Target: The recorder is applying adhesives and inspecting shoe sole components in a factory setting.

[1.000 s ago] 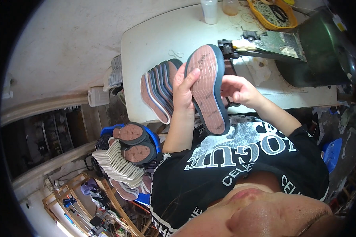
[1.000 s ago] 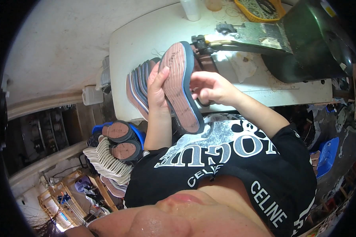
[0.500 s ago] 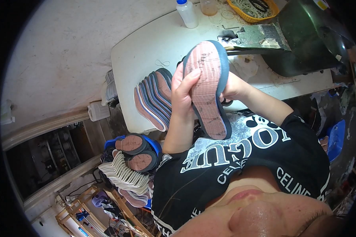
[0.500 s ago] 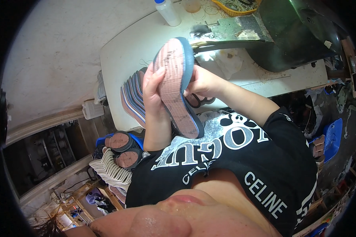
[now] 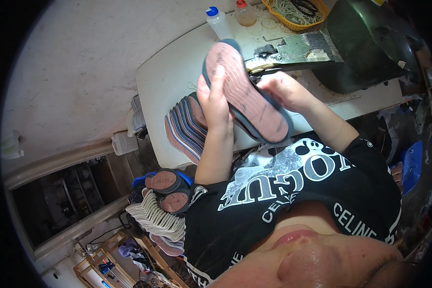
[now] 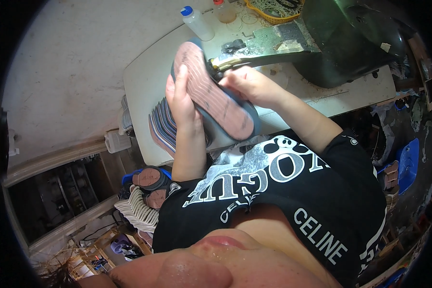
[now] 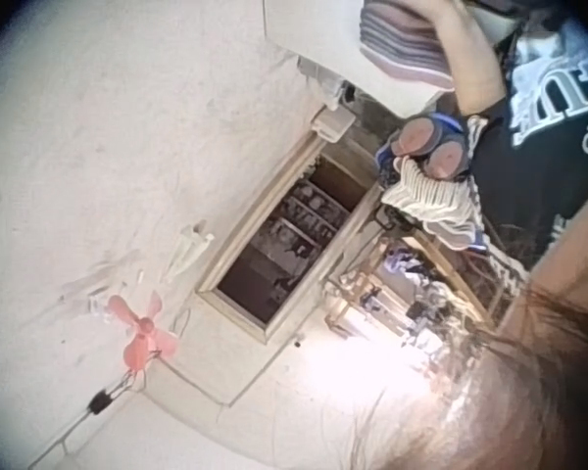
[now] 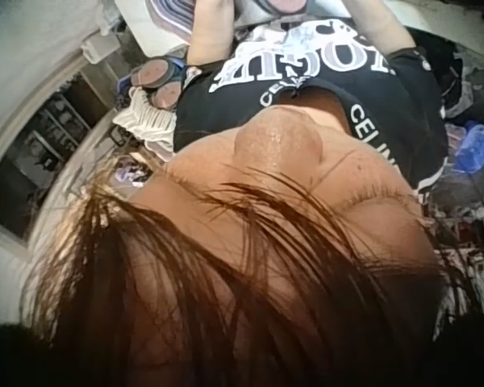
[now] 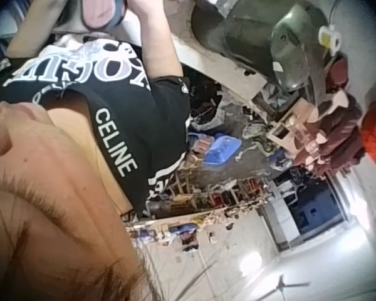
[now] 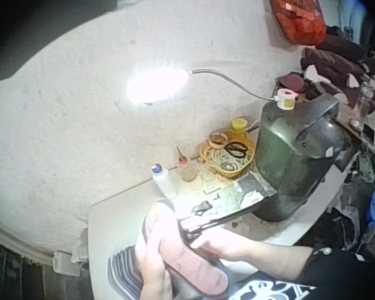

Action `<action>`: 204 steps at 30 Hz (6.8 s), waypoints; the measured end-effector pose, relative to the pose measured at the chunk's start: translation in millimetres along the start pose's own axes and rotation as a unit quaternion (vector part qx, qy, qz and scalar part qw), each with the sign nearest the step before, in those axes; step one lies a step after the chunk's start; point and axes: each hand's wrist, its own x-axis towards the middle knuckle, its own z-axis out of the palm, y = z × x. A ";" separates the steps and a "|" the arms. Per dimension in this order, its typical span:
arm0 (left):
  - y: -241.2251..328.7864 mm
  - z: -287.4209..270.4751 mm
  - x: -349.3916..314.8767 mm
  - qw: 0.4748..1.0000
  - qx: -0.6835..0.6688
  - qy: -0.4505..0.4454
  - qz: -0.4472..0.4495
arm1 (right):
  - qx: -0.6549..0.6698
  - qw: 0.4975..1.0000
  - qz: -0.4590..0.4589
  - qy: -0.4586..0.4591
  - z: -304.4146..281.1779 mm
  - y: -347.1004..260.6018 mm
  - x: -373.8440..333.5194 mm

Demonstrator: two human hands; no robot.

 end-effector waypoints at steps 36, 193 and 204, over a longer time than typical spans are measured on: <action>-44.1 2.4 43.4 0.993 0.087 0.012 -0.081 | 0.138 0.972 0.124 0.143 -3.7 -39.3 -19.7; 37.8 12.3 75.7 0.766 0.464 -0.287 -0.340 | 0.070 0.966 0.121 0.218 18.3 -19.9 14.4; 36.2 8.9 48.0 0.822 0.420 -0.215 -0.318 | 0.156 0.968 0.197 -0.002 2.4 -24.7 -27.1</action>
